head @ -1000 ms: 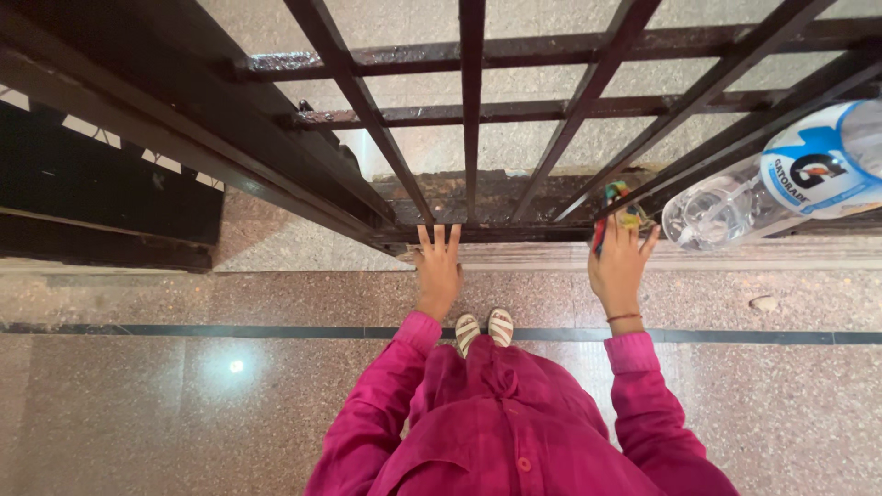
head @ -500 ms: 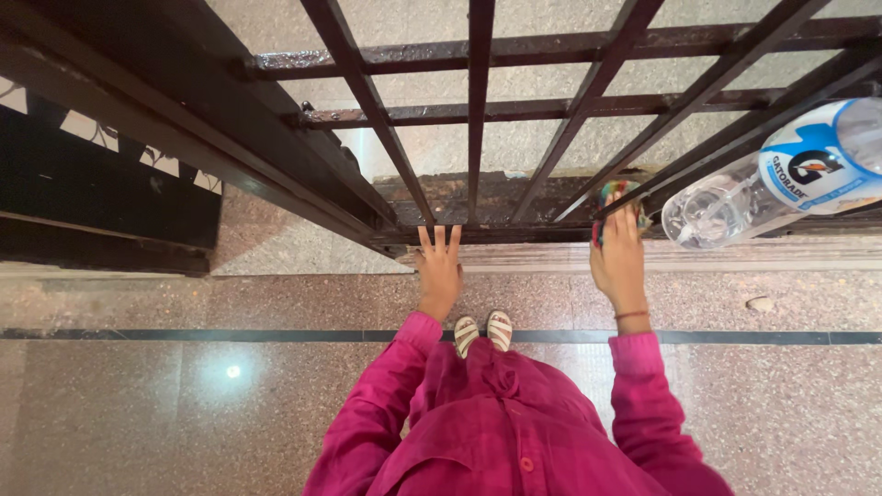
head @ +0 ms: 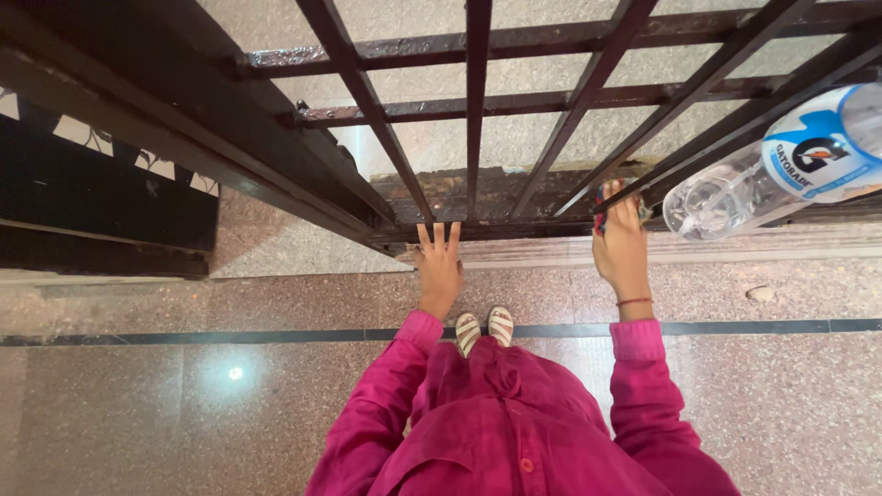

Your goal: The person cleans the bars and frame of a metal gate by hand using a cloth.

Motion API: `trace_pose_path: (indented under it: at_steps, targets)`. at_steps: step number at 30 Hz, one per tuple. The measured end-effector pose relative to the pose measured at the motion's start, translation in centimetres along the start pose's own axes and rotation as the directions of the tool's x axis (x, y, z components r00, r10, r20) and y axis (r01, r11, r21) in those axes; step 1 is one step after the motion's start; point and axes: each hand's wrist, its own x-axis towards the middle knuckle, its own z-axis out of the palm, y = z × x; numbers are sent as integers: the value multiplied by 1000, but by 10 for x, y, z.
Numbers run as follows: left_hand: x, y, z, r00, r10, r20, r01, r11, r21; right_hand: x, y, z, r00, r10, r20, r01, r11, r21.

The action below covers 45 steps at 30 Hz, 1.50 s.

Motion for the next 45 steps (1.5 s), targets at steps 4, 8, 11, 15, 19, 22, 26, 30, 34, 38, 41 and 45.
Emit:
trace_pose_path:
  at_steps: [4,8,11,15,19,22,26,30,34,38,41,45]
  targets:
    - [-1,-1,0,1000,-5,21,4,1000,15,-24,-1,5,997,1,-79,-5,999,-54]
    - [0,-2,-1,1000,11,22,-11,1000,20,-50,15,9,984,177,24,-178,976,121]
    - [-1,-1,-2,1000,13,22,-14,999,29,-84,41,43,742,573,348,-666,693,278]
    - [-1,-3,-1,1000,18,16,-18,1000,23,-99,65,76,666,504,549,-553,-160,818]
    - [-1,-3,-2,1000,10,12,-10,1000,4,-93,35,45,516,614,598,-235,-570,788]
    - [-1,-2,-3,1000,10,3,-10,1000,1,-66,6,28,720,694,21,64,-96,993]
    - [0,-2,-4,1000,16,-10,-15,1000,10,-41,-22,43,704,504,-500,43,673,739]
    - [-2,-2,1,1000,11,-11,-11,1000,12,-36,-24,61,898,-67,-434,93,995,38]
    - [-2,-2,3,1000,14,-11,-14,1000,9,-35,-36,60,957,-213,-197,164,957,-240]
    - [-2,-3,0,999,18,-29,-18,1000,8,-17,-50,32,986,-155,-59,140,968,-208]
    - [-2,-2,-3,999,16,-38,-15,1000,14,6,-58,4,990,-40,137,51,996,-77]
    - [-1,1,-8,1000,-1,-9,1,1000,9,16,-64,-13,973,-78,218,78,997,10]
